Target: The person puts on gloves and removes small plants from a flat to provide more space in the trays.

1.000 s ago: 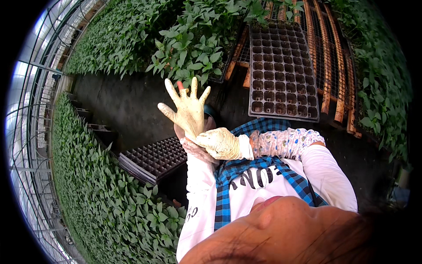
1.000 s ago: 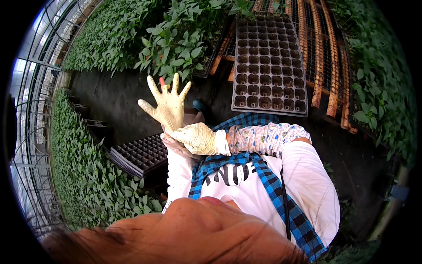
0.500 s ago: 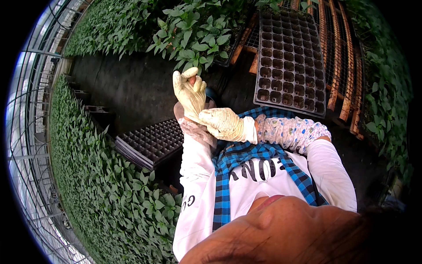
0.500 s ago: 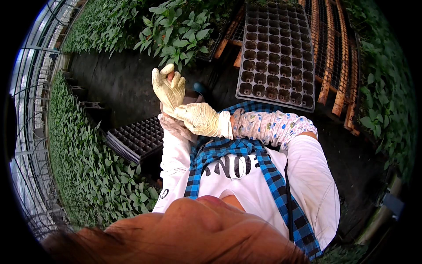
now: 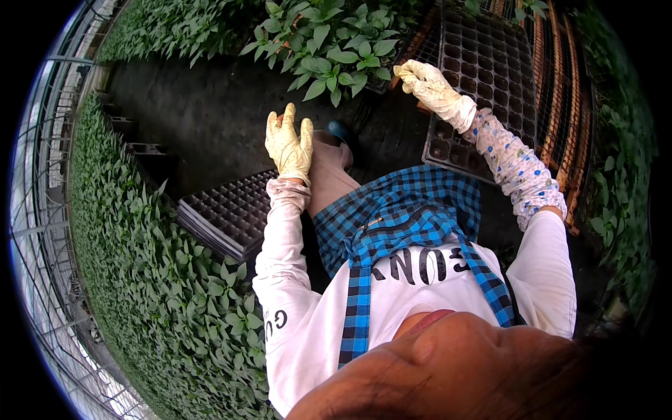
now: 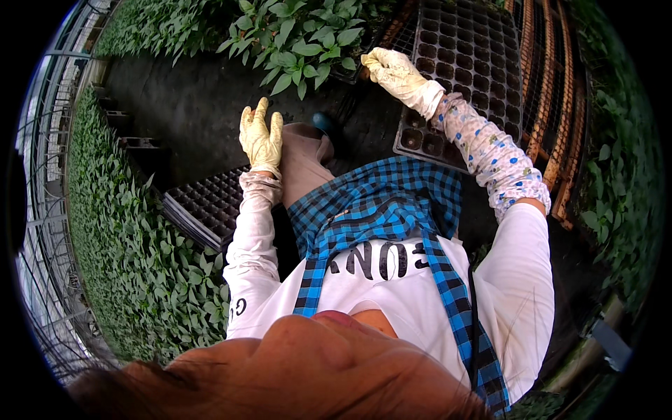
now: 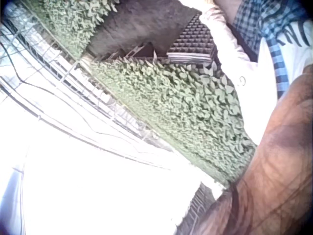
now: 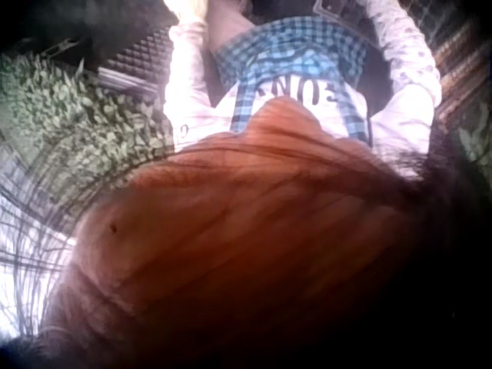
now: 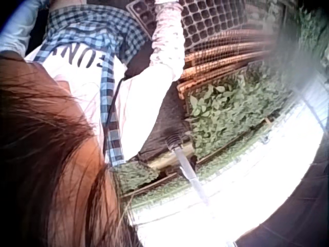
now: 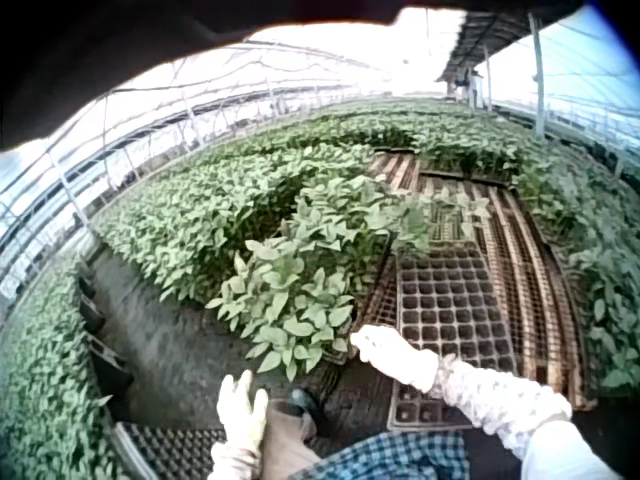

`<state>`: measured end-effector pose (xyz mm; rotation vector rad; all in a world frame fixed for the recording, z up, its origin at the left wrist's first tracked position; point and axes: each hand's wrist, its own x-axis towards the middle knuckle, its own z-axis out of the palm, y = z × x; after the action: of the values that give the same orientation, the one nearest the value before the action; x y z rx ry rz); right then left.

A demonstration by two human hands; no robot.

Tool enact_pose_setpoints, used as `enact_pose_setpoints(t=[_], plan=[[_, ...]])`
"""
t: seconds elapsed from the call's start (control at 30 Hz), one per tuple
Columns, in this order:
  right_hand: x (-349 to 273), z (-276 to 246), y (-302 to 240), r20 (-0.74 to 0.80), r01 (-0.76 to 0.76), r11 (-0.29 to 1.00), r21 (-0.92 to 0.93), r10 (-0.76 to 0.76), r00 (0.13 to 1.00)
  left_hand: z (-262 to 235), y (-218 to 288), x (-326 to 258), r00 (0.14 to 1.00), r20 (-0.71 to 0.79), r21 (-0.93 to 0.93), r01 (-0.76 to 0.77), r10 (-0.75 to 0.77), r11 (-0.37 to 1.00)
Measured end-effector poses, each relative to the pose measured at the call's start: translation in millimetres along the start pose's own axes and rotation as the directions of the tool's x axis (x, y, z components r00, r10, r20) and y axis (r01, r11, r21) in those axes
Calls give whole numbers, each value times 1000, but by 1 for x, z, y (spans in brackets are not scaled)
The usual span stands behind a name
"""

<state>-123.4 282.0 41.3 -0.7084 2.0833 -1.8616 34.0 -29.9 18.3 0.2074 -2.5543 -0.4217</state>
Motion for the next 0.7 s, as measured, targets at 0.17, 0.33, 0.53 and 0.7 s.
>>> enact_pose_setpoints(t=[0.17, 0.33, 0.53, 0.7], plan=[[76, 5, 62, 306, 228, 966, -125, -181, 935, 19, 13, -8, 994, 107, 85, -9, 0, 996], [140, 35, 78, 79, 283, 626, -727, -333, 939, 22, 13, -6, 992, 123, 144, -47, 29, 988], [171, 47, 65, -315, 112, 974, -195, -170, 934, 21, 9, -6, 991, 131, 148, -26, 7, 989], [180, 45, 60, -154, -8, 840, -543, -90, 984, 24, 10, -2, 991, 133, 139, -39, 21, 989]])
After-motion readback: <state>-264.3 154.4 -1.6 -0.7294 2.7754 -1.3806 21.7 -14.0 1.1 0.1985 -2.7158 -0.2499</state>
